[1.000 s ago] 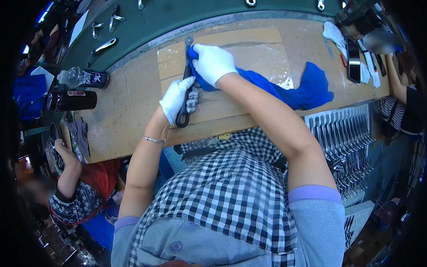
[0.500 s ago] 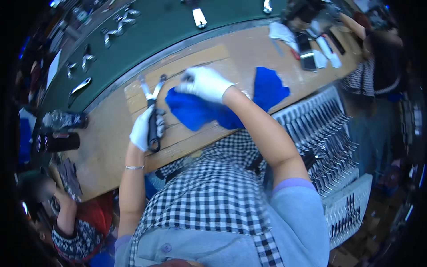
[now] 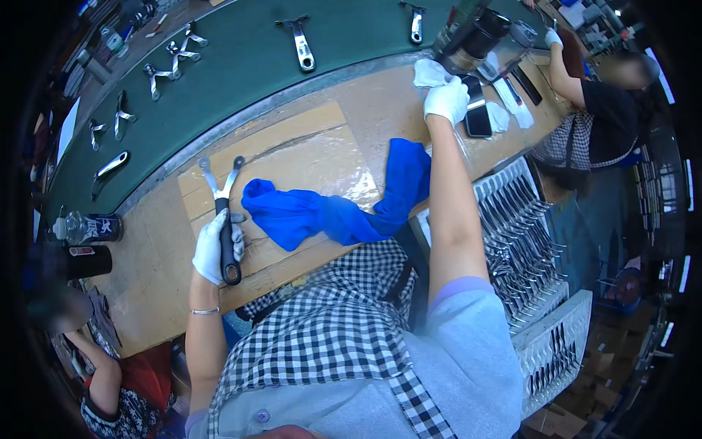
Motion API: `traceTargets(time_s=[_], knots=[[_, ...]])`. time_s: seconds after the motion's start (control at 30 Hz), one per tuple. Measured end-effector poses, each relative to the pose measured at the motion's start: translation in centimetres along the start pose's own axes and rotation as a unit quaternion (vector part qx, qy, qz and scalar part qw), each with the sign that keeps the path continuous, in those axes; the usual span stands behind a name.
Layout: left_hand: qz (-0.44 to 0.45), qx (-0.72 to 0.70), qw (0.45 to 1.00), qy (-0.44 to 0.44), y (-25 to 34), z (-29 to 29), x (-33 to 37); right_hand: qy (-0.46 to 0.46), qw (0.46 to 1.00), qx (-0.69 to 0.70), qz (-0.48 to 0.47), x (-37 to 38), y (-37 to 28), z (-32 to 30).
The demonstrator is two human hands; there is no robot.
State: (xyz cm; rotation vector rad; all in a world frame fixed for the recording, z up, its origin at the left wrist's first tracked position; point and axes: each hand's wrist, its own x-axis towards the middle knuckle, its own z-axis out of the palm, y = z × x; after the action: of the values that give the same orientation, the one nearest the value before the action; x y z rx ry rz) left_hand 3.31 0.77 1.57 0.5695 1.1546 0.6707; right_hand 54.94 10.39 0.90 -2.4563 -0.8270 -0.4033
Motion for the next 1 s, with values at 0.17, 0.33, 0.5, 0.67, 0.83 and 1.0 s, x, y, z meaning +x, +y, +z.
traceTargets(time_s=[0.17,0.33,0.5,0.67,0.83,1.0], knots=[[0.002,-0.005,1.000,0.000,0.0,0.2,-0.2,-0.059,0.991,-0.117,-0.004,-1.0,3.9,-1.5],[0.000,0.012,1.000,-0.006,0.4,0.4,-0.4,-0.072,0.983,-0.144,-0.092,-2.1,7.5,-0.9],[-0.003,-0.008,1.000,-0.017,0.3,0.2,-0.5,-0.110,0.975,-0.094,-0.168,-2.3,1.5,-3.8],[-0.019,-0.017,0.999,-0.019,0.7,0.6,-0.4,-0.328,0.835,0.337,-0.284,-15.2,-10.5,-6.6],[-0.023,0.006,1.000,-0.002,0.9,1.0,-0.5,-0.416,0.694,0.388,-0.441,-27.5,-18.0,-6.1],[-0.005,0.025,1.000,-0.003,0.6,0.9,-0.3,-0.466,0.705,0.386,-0.370,-28.7,-18.8,-5.7]])
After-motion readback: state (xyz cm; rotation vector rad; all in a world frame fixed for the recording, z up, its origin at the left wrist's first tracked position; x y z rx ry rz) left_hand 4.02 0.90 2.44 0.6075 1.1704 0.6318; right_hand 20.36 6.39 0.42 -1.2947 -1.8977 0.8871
